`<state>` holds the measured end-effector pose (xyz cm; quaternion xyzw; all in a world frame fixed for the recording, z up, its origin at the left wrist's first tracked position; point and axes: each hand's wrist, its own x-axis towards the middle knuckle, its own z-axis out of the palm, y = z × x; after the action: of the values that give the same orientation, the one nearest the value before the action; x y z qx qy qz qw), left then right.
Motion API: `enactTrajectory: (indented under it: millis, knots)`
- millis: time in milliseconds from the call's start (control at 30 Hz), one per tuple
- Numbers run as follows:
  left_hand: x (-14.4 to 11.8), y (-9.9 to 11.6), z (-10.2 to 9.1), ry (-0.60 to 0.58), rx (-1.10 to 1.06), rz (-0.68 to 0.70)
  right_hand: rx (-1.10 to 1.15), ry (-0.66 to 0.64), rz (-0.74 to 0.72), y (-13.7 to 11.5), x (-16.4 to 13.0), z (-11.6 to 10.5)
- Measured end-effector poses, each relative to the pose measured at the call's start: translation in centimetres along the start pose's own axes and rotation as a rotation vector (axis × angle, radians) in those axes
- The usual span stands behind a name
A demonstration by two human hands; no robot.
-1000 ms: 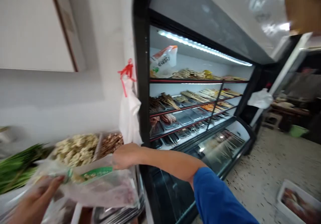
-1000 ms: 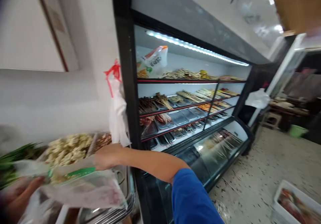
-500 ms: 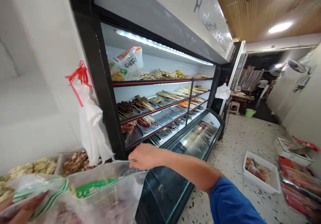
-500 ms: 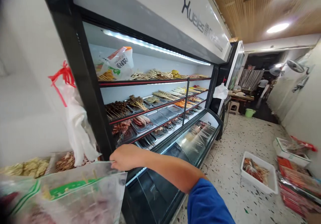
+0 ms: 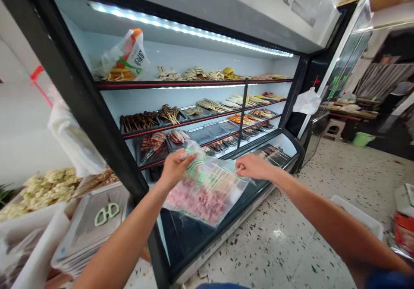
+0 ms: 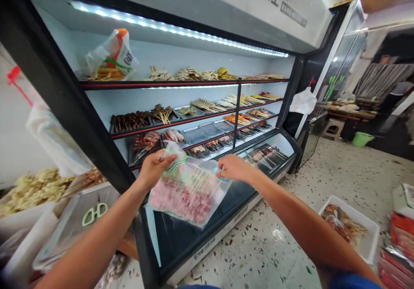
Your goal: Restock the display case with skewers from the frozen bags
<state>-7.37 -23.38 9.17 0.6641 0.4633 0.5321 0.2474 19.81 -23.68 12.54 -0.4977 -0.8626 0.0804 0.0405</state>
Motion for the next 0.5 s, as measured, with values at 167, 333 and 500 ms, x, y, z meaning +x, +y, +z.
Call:
enactTrajectory:
  millis: [167,333,500]
  knots:
    - [5.9,3.0,12.4,-0.04,-0.169,0.017,-0.146,0.245,0.004,11.0,-3.0,-3.5]
    - [11.6,3.9,22.8,-0.176,-0.347,0.028,-0.123,0.254,-0.137,20.0,-4.7,-5.0]
    - [16.4,3.2,30.7,-0.263,-0.323,0.107,0.134,-0.025,-0.043,28.6,-4.3,-5.9]
